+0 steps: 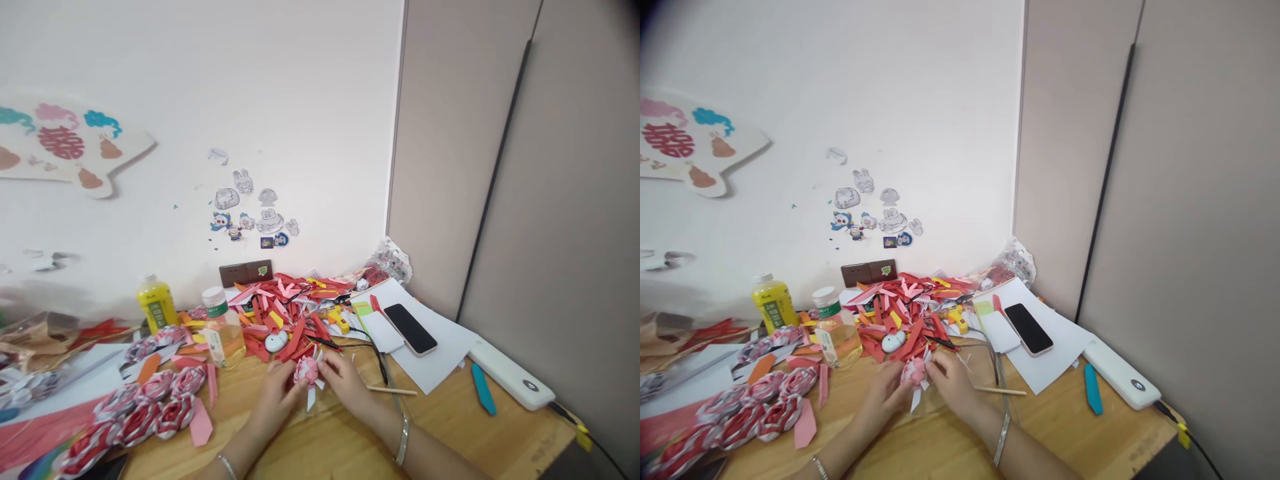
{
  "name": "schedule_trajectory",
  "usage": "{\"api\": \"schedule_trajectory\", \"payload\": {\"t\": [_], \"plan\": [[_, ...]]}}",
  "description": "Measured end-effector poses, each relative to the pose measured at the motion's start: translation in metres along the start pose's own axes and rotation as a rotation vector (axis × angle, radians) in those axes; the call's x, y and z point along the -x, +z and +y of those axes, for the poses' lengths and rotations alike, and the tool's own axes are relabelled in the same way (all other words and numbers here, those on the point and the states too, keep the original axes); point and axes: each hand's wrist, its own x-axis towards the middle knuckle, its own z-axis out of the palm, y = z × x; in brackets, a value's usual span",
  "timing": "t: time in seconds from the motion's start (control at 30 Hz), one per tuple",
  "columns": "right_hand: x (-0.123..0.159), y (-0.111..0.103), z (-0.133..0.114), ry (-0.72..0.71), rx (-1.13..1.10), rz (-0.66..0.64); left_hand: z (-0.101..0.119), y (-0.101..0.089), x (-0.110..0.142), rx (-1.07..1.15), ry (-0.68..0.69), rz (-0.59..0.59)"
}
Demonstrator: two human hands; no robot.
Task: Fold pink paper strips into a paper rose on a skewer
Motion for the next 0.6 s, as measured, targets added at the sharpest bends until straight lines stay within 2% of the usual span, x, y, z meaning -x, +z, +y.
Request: {"api": "schedule_trajectory", "payload": {"t": [0.33, 0.6], "plan": [[-0.002, -0.003, 0.007, 0.041, -0.127, -0.011, 0.000, 0.013, -0.008, 0.203, -0.097, -0.005], [-0.005, 0.004, 0.003, 0.087, -0.170, -0.070, 0.001, 0.019, -0.009, 0.295, -0.207, 0.101]]}}
